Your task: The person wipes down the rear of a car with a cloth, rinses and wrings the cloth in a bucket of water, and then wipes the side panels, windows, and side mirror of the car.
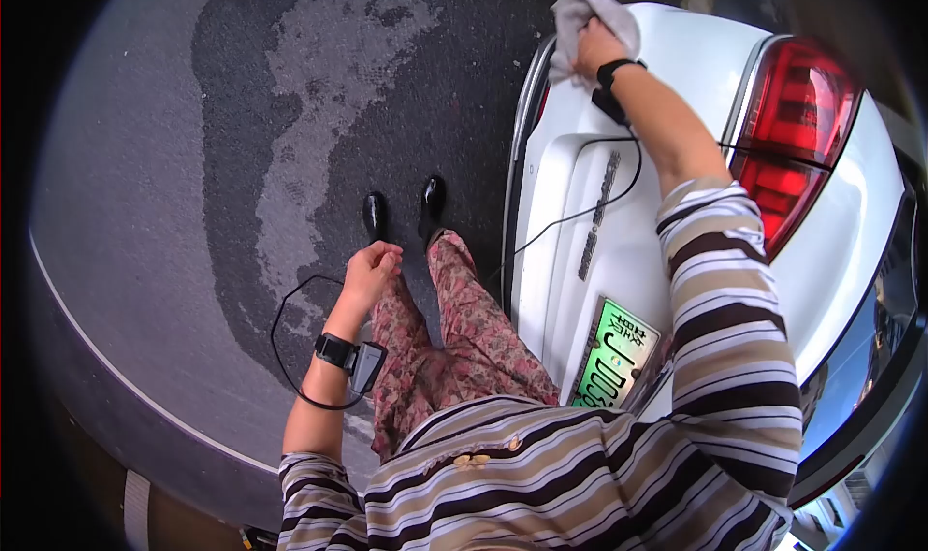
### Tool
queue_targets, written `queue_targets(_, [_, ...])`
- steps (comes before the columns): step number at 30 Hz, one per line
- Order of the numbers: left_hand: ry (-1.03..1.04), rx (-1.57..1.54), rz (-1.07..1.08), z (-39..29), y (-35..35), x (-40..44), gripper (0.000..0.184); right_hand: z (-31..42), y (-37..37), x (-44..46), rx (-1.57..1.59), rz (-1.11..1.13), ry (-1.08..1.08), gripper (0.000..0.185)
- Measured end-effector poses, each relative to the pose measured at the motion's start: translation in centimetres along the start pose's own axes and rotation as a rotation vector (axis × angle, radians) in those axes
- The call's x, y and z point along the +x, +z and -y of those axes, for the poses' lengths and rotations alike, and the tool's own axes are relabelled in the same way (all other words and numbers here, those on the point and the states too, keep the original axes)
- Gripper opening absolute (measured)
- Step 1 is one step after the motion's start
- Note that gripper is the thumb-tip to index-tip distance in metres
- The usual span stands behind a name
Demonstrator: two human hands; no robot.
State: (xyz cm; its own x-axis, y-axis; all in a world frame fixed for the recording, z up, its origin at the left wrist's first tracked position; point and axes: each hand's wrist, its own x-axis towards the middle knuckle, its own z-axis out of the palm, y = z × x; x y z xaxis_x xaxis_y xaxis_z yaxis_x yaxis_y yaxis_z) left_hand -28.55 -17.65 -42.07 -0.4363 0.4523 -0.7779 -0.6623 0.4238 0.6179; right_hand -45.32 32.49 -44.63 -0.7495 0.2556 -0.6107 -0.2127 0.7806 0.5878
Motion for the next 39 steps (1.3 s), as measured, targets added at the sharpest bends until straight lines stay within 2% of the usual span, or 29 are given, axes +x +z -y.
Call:
queue_targets(2, [-0.005,-0.015,-0.013,-0.2,-0.1,0.4,0.021,4.4,2.8,-0.8,0.156,-0.12,-0.074,0.073])
queue_targets(4, [0.028,-0.054,-0.032,-0.3,0.2,0.4,0.02,11.8,10.6,1.1,1.245,-0.121,0.135,0.053])
queue_targets(5, [0.014,-0.05,-0.032,-0.5,0.2,0.3,0.02,12.9,6.7,-3.7,1.848,0.141,0.129,0.034])
queue_targets(6, [-0.001,-0.046,-0.035,-0.9,0.0,0.1,0.02,13.7,1.5,-9.2,2.383,0.435,0.304,0.026])
queue_targets(7, [-0.017,-0.041,-0.039,-1.0,-0.1,0.1,0.02,16.5,4.3,-9.6,2.241,0.523,0.242,0.025])
queue_targets(8, [-0.013,-0.033,-0.047,-0.8,-0.4,0.0,0.019,18.5,7.2,-9.3,1.77,0.559,0.067,0.024])
queue_targets(9, [-0.007,-0.044,-0.06,-0.5,-0.8,-0.1,0.019,20.6,10.1,-8.1,1.0,0.527,-0.219,0.024])
queue_targets(10, [-0.005,-0.055,-0.071,-0.2,-1.0,-0.2,0.019,21.8,11.7,-7.4,0.702,0.615,-0.354,0.025])
queue_targets(11, [-0.005,-0.066,-0.079,0.1,-1.2,-0.2,0.019,22.4,12.8,-7.1,0.495,0.7,-0.462,0.026])
queue_targets(13, [-0.044,-0.067,-0.1,0.5,-1.4,-0.3,0.019,21.6,13.3,-5.6,0.337,0.74,-0.528,0.03])
queue_targets(14, [-0.059,-0.067,-0.098,0.9,-1.5,-0.2,0.019,20.6,13.5,-4.5,0.258,0.661,-0.546,0.032])
queue_targets(16, [-0.098,-0.049,-0.091,1.1,-1.2,0.1,0.019,16.5,12.1,-4.3,-0.219,0.133,-0.516,0.04])
queue_targets(19, [-0.017,-0.067,-0.069,2.1,-0.4,0.2,0.019,9.6,8.2,1.8,-0.258,0.028,-0.258,0.048])
queue_targets(20, [-0.004,-0.081,-0.064,2.2,0.0,0.2,0.019,7.5,6.3,1.6,-0.188,-0.14,-0.039,0.055])
queue_targets(22, [-0.002,-0.108,-0.042,1.6,0.5,0.3,0.019,2.4,1.5,0.7,-0.119,-0.153,0.149,0.072])
queue_targets(25, [0.045,-0.072,-0.015,-0.2,0.9,-0.5,0.02,-4.7,1.5,2.3,0.121,-0.054,0.201,0.081])
queue_targets(26, [0.035,-0.062,-0.017,-0.9,1.0,-0.7,0.02,-5.4,-3.1,-1.8,0.085,-0.053,0.206,0.074])
queue_targets(27, [0.04,-0.058,-0.02,-1.2,1.2,-0.9,0.02,-6.9,-4.7,-2.8,0.039,0.143,0.099,0.067])
queue_targets(28, [0.045,-0.046,-0.014,-1.1,1.0,-0.7,0.02,-6.6,-3.4,-3.5,0.045,-0.131,0.232,0.063])
queue_targets(29, [0.054,-0.037,-0.006,-0.9,1.0,-0.6,0.02,-6.7,-2.4,-4.1,0.011,-0.037,0.157,0.061])
queue_targets(31, [0.062,-0.016,0.006,-0.6,1.0,-0.8,0.02,-4.6,0.0,-5.6,-0.089,-0.013,0.154,0.068])
queue_targets(32, [0.069,-0.001,0.002,-0.8,0.9,-0.9,0.021,-3.3,2.6,-5.3,0.081,-0.12,0.199,0.076])
queue_targets(33, [0.072,0.013,0.001,-0.8,0.9,-0.9,0.021,-1.4,3.0,-6.6,0.076,-0.13,0.184,0.081])
queue_targets(34, [0.119,0.03,0.013,-0.1,0.6,-0.8,0.021,0.8,2.6,-9.2,0.203,-0.168,0.182,0.083])
queue_targets(35, [0.112,0.041,0.006,0.0,0.9,-1.1,0.021,2.8,5.4,-9.7,0.291,-0.232,0.149,0.078])
queue_targets(37, [0.109,0.065,-0.008,-0.7,0.7,-1.5,0.021,7.3,9.8,-10.8,0.093,-0.218,0.013,0.053])
queue_targets(38, [0.108,0.08,-0.002,-0.7,0.6,-1.8,0.02,8.7,6.9,-14.5,-0.25,-0.066,-0.142,0.071])
queue_targets(39, [0.105,0.083,-0.008,-0.6,0.7,-2.3,0.02,10.3,8.0,-15.9,-0.289,-0.054,-0.223,0.069])
